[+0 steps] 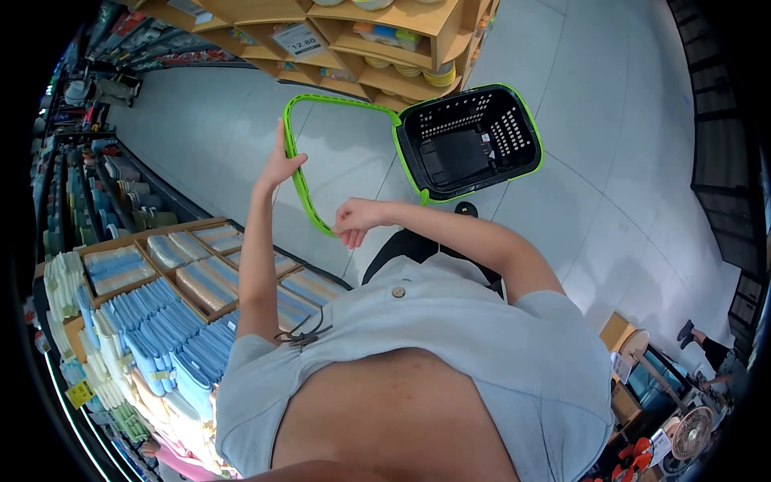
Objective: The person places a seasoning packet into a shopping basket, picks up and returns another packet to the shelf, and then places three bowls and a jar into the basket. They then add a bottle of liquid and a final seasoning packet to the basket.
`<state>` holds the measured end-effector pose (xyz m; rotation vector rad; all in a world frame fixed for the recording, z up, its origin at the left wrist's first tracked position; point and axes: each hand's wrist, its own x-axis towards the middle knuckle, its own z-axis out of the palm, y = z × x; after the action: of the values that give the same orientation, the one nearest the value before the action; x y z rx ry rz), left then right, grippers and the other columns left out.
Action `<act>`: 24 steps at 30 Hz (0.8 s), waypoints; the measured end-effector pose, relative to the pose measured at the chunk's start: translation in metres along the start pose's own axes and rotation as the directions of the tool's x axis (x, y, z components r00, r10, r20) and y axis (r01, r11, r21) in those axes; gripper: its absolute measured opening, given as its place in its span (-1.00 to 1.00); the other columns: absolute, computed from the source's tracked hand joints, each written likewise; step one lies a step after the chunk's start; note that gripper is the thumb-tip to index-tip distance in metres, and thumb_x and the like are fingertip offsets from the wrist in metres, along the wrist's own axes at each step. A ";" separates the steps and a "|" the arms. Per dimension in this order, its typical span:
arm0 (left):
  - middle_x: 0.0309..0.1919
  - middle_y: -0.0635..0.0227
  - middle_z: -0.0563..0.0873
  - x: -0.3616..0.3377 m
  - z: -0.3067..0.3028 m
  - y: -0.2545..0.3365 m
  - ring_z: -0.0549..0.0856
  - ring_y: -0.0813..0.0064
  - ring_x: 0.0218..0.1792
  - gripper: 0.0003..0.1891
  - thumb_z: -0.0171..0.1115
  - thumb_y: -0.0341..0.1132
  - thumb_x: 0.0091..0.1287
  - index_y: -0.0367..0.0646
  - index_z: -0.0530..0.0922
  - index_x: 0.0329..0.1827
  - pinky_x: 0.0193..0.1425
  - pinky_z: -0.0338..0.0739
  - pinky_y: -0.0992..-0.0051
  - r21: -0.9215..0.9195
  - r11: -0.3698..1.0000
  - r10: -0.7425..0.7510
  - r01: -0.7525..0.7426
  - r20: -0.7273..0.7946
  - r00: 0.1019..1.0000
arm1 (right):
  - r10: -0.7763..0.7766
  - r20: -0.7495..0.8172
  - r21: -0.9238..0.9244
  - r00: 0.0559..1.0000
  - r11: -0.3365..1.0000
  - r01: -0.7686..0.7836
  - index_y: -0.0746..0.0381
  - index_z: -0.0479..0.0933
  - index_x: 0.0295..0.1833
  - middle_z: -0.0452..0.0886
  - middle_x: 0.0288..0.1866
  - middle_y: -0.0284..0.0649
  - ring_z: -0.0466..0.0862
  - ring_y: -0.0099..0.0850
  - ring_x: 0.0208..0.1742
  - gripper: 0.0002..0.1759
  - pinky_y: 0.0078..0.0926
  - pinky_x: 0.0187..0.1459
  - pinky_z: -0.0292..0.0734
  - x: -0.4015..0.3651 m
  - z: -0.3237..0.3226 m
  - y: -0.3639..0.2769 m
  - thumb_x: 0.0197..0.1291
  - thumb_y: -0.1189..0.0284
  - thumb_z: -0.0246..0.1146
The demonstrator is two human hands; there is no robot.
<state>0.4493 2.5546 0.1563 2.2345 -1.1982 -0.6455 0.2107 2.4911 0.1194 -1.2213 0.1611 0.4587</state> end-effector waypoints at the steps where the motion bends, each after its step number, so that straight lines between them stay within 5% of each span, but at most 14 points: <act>1: 0.00 -0.18 0.54 0.002 -0.005 0.000 0.60 -0.04 -0.04 0.09 0.29 -0.32 0.02 -0.06 -0.38 0.47 0.03 0.47 0.32 -0.002 0.999 -0.051 0.051 0.029 0.998 | 0.019 0.041 0.017 0.999 1.000 -0.020 0.41 0.47 -0.27 0.63 -0.40 -0.11 0.68 -0.37 -0.42 -0.70 -0.47 -0.32 0.63 -0.008 0.000 0.010 0.25 0.32 0.11; 4: -0.05 -0.19 0.57 0.012 -0.012 -0.004 0.60 -0.08 -0.07 0.06 0.28 -0.32 0.04 -0.01 -0.35 0.47 0.01 0.49 0.30 0.082 0.997 -0.004 0.008 -0.046 0.999 | 0.075 -0.153 -0.069 0.985 0.994 -0.086 0.36 0.50 -0.32 0.63 -0.45 -0.14 0.67 -0.41 -0.45 -0.66 -0.52 -0.39 0.60 -0.025 -0.019 0.055 0.28 0.26 0.09; 8: -0.09 -0.17 0.59 0.018 -0.012 -0.006 0.62 -0.10 -0.11 0.02 0.26 -0.32 0.06 0.01 -0.28 0.48 -0.03 0.51 0.26 0.046 0.999 -0.020 0.027 -0.134 0.991 | 0.180 -0.423 0.210 0.888 0.973 -0.096 0.31 0.53 -0.46 0.61 -0.58 -0.21 0.65 -0.46 -0.54 -0.47 -0.59 -0.47 0.54 -0.064 -0.052 0.096 0.31 0.06 0.03; 13: -0.08 -0.13 0.60 0.019 -0.014 0.003 0.64 -0.05 -0.17 -0.01 0.26 -0.33 0.08 0.01 -0.24 0.48 -0.06 0.52 0.27 -0.006 0.999 -0.045 0.045 -0.194 0.980 | 0.176 -0.603 0.256 0.778 0.966 -0.020 0.24 0.49 -0.07 0.67 -0.31 -0.23 0.65 -0.51 -0.29 -0.61 -0.55 -0.16 0.51 -0.102 -0.075 0.098 0.36 0.14 -0.04; 17: -0.13 0.04 0.61 0.032 -0.002 -0.040 0.66 0.21 -0.25 -0.06 0.33 -0.25 0.10 -0.13 -0.12 0.45 -0.18 0.55 0.36 -0.188 0.978 -0.138 0.085 -0.287 0.948 | 0.163 -0.634 0.311 0.756 0.949 0.057 0.22 0.46 -0.01 0.66 -0.25 -0.24 0.63 -0.52 -0.26 -0.64 -0.59 -0.15 0.49 -0.101 -0.075 0.097 0.35 0.17 -0.02; 20: -0.26 0.20 0.57 -0.003 0.005 -0.027 0.62 0.48 -0.35 -0.21 0.39 -0.13 0.10 -0.22 0.12 0.27 -0.32 0.52 0.50 -0.744 0.648 -0.455 0.163 -0.206 0.866 | 0.174 -0.554 0.352 0.814 0.935 0.039 0.20 0.44 0.03 0.64 -0.21 -0.25 0.62 -0.52 -0.22 -0.64 -0.59 -0.15 0.48 -0.090 -0.061 0.093 0.35 0.16 -0.01; 22: -0.42 0.32 0.50 -0.030 0.015 -0.033 0.55 0.62 -0.49 -0.42 0.40 -0.07 0.11 -0.19 0.28 0.00 -0.46 0.46 0.57 -0.833 0.534 -0.587 0.142 -0.245 0.772 | 0.172 -0.490 0.330 0.854 0.944 0.000 0.18 0.42 0.05 0.63 -0.18 -0.24 0.61 -0.52 -0.19 -0.63 -0.57 -0.14 0.48 -0.074 -0.052 0.099 0.34 0.15 0.01; 24: -0.49 0.36 0.50 -0.055 0.010 -0.046 0.51 0.60 -0.58 -0.50 0.39 -0.10 0.13 -0.19 0.31 -0.10 -0.54 0.44 0.55 -0.805 0.441 -0.720 0.396 -0.055 0.691 | 0.181 -0.420 0.297 0.890 0.953 -0.054 0.17 0.43 0.05 0.63 -0.20 -0.24 0.62 -0.51 -0.19 -0.64 -0.54 -0.15 0.48 -0.054 -0.043 0.097 0.33 0.16 0.03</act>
<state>0.4441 2.6216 0.1284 1.8228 0.1479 -0.7061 0.1268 2.4633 0.0396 -1.0228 0.6755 0.2434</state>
